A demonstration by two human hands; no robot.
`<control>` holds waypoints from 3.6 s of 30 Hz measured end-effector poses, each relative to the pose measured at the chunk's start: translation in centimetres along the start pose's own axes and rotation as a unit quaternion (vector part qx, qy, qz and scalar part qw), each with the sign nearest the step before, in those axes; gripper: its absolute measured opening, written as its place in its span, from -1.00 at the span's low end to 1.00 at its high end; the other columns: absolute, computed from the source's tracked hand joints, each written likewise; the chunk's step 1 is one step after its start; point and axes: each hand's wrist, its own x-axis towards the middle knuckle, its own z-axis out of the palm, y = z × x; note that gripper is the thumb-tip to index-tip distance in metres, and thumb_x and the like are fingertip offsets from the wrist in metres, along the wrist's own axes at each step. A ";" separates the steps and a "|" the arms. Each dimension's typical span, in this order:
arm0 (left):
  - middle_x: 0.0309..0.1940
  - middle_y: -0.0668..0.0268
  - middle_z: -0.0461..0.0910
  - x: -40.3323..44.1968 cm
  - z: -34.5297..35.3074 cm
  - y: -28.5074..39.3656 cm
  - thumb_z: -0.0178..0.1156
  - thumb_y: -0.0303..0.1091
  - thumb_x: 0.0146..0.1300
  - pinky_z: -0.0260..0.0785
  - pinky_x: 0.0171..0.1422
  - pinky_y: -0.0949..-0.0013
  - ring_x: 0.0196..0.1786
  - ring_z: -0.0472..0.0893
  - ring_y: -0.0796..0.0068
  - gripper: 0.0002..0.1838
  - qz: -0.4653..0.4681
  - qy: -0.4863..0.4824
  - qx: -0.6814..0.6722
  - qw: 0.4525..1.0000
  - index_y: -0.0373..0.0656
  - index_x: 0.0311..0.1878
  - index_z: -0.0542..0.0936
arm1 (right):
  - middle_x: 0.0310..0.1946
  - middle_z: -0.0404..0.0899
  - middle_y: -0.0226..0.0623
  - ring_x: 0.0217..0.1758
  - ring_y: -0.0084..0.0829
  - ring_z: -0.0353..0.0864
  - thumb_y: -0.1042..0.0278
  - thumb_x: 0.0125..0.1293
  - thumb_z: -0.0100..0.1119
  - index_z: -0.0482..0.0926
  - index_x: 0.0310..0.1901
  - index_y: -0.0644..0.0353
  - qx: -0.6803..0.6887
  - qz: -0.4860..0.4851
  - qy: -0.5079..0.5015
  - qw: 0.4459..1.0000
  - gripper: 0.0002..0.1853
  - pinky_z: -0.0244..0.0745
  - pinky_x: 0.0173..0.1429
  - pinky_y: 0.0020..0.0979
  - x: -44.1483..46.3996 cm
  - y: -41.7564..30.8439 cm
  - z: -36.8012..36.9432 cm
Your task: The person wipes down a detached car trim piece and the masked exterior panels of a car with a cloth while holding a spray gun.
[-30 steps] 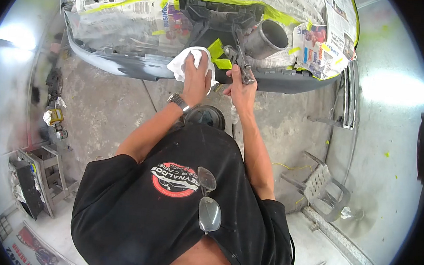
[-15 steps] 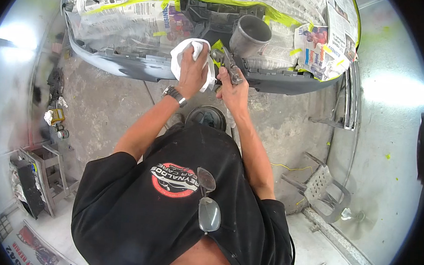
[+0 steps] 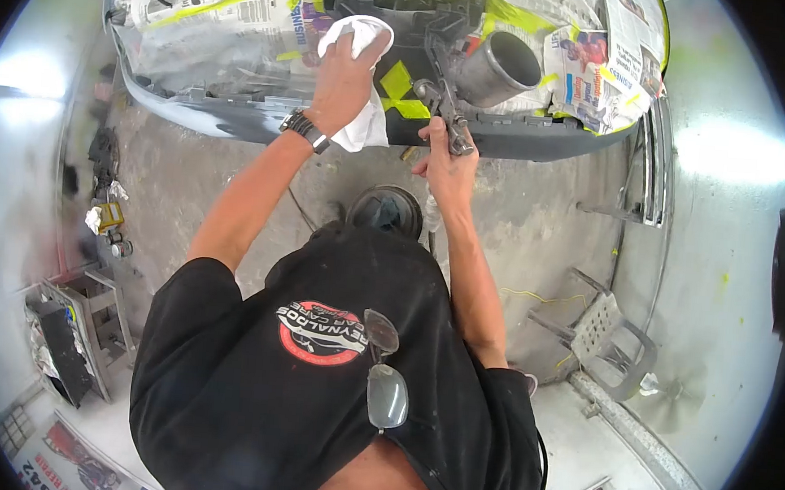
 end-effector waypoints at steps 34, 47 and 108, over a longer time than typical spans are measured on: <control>-0.01 -0.07 0.45 -11.1 1.9 -6.3 0.23 -0.59 0.14 0.38 0.07 -0.09 -0.03 0.49 -0.18 -0.28 -0.137 -0.004 -0.060 0.989 0.11 0.43 0.52 | -0.43 0.63 -0.32 -0.65 -0.55 0.55 0.01 0.53 0.23 0.58 -0.04 0.35 -0.129 -0.019 -0.034 0.991 -0.56 0.43 -0.54 -0.46 -0.5 2.1 3.0; -0.06 -0.03 0.44 -11.2 2.3 -6.5 0.26 -0.57 0.14 0.39 0.01 -0.10 -0.06 0.49 -0.16 -0.26 -0.142 -0.012 -0.051 0.988 0.16 0.44 0.50 | -0.33 0.67 -0.34 -0.67 -0.54 0.58 -0.09 0.53 0.21 0.58 -0.07 0.33 -0.132 -0.025 -0.032 0.990 -0.50 0.39 -0.58 -0.48 -0.6 2.3 2.9; -0.09 -0.01 0.43 -11.1 2.1 -6.3 0.26 -0.57 0.13 0.36 0.05 -0.07 -0.04 0.47 -0.12 -0.25 -0.136 -0.013 -0.040 0.990 0.15 0.44 0.49 | -0.31 0.68 -0.26 -0.63 -0.53 0.54 0.02 0.52 0.24 0.57 0.01 0.36 -0.088 0.004 -0.022 0.996 -0.55 0.47 -0.52 -0.47 -1.0 2.9 2.0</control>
